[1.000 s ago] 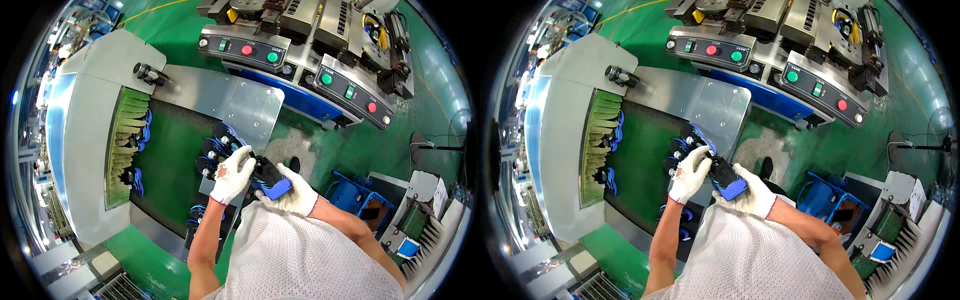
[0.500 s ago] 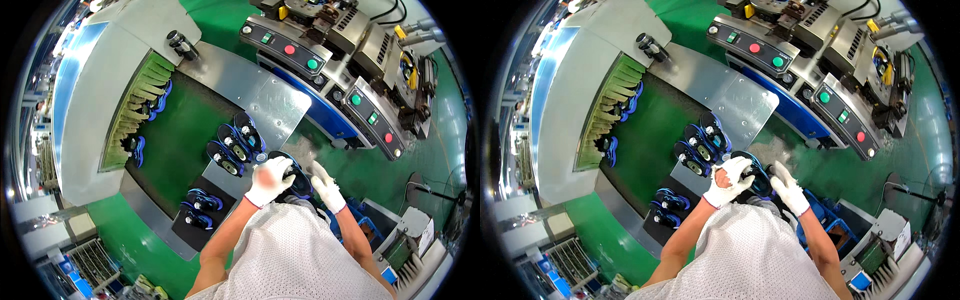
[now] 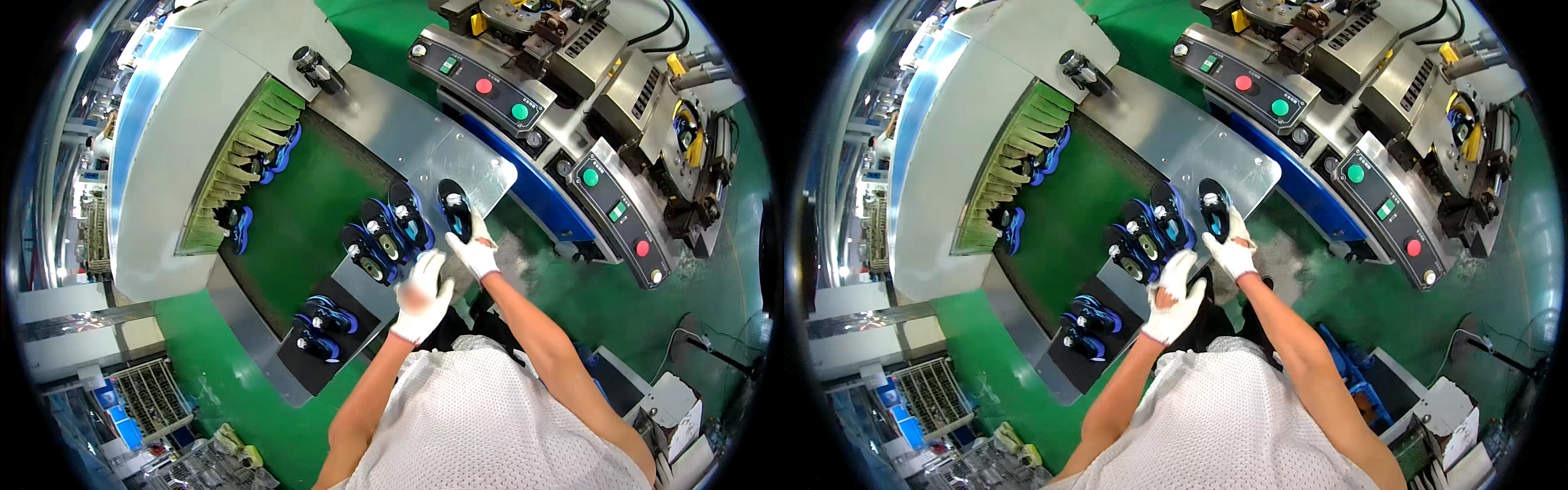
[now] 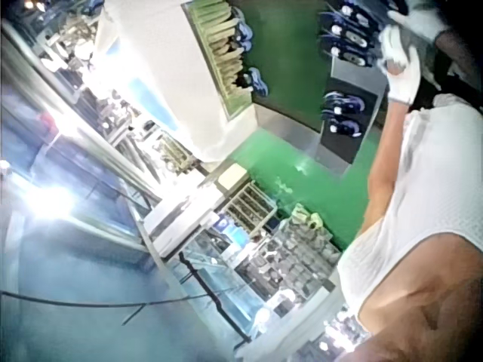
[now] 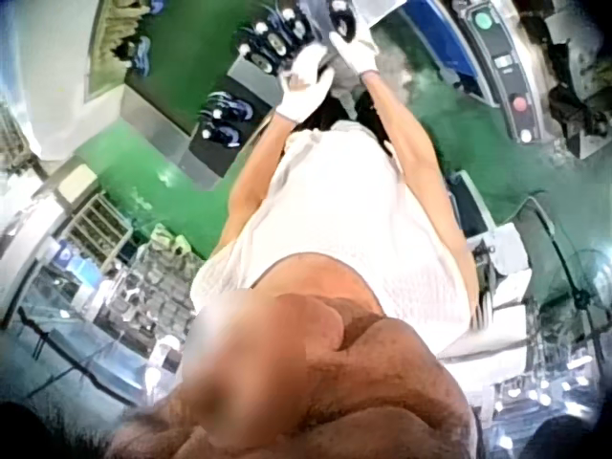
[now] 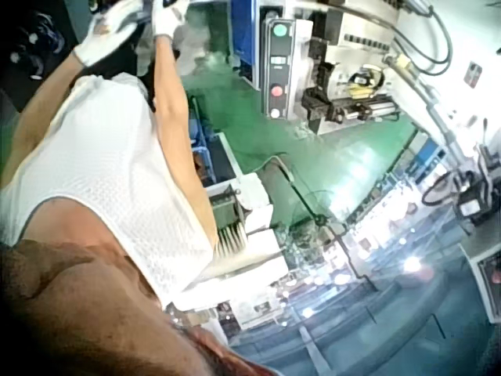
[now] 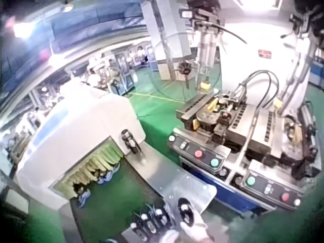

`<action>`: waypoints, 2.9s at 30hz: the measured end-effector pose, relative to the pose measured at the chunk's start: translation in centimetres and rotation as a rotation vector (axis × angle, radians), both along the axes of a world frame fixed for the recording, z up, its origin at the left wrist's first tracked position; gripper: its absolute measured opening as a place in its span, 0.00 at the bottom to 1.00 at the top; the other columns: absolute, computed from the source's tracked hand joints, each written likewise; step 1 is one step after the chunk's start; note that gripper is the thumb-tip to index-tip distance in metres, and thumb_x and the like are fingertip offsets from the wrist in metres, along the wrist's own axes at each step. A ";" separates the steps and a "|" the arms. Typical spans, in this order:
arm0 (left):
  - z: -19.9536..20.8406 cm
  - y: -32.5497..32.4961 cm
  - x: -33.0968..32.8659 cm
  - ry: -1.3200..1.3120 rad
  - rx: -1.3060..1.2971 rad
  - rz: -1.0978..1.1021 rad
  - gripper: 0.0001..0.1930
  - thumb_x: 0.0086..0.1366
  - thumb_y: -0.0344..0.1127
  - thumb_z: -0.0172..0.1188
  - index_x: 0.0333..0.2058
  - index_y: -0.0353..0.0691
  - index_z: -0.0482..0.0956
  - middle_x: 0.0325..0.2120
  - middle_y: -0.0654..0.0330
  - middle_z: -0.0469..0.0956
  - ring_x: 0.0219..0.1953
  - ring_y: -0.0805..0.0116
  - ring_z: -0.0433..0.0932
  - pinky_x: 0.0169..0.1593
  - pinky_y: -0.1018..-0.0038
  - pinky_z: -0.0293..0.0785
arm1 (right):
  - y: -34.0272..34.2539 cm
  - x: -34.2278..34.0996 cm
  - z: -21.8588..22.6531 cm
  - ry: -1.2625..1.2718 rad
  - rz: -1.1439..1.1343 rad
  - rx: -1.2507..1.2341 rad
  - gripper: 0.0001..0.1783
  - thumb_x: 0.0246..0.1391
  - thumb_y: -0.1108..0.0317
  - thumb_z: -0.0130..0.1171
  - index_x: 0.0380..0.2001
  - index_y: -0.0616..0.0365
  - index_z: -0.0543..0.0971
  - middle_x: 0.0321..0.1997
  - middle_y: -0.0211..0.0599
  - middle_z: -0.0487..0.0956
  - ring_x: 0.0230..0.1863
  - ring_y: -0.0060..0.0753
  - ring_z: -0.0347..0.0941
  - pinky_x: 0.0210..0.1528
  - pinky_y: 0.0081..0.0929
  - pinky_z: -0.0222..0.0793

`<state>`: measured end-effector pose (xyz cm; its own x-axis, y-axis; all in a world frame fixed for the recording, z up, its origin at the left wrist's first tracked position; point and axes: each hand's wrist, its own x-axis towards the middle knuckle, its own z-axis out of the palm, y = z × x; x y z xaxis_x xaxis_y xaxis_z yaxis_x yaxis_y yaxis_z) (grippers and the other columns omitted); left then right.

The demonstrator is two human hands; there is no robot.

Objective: The person places shoes into an industrial press machine, operates the machine with buttons, removes the shoes, and uses a handheld scanner on them before placing them on a conveyor.

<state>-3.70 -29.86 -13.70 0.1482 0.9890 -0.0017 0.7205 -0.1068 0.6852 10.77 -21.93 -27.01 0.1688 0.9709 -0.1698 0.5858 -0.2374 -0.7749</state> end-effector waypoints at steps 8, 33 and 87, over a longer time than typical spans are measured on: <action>-4.0 -8.0 -7.5 -0.115 -0.239 0.354 0.24 0.64 0.29 0.63 0.59 0.34 0.74 0.60 0.50 0.73 0.53 0.56 0.81 0.51 0.68 0.80 | -1.2 1.7 2.4 0.011 0.286 0.053 0.44 0.50 0.58 0.70 0.69 0.55 0.65 0.70 0.50 0.68 0.69 0.56 0.65 0.70 0.43 0.62; 2.5 14.8 -11.3 -0.277 -0.896 -0.258 0.29 0.67 0.37 0.61 0.64 0.38 0.68 0.26 0.56 0.81 0.21 0.72 0.80 0.21 0.73 0.78 | 2.6 0.0 17.7 -0.208 0.442 -0.182 0.19 0.58 0.57 0.61 0.46 0.59 0.82 0.45 0.49 0.84 0.48 0.51 0.81 0.54 0.39 0.75; 4.0 17.5 -7.8 -0.118 -0.083 -0.264 0.23 0.74 0.40 0.58 0.62 0.33 0.71 0.58 0.43 0.75 0.56 0.49 0.77 0.58 0.59 0.77 | -7.8 0.3 5.0 -0.078 -0.039 0.129 0.16 0.51 0.68 0.57 0.45 0.48 0.83 0.42 0.43 0.84 0.48 0.51 0.80 0.48 0.42 0.76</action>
<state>-11.48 -12.35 -9.67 0.4045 0.9133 -0.0484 0.5900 -0.2202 0.7768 11.06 -29.69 -22.04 0.2142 0.9764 -0.0288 0.6375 -0.1621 -0.7532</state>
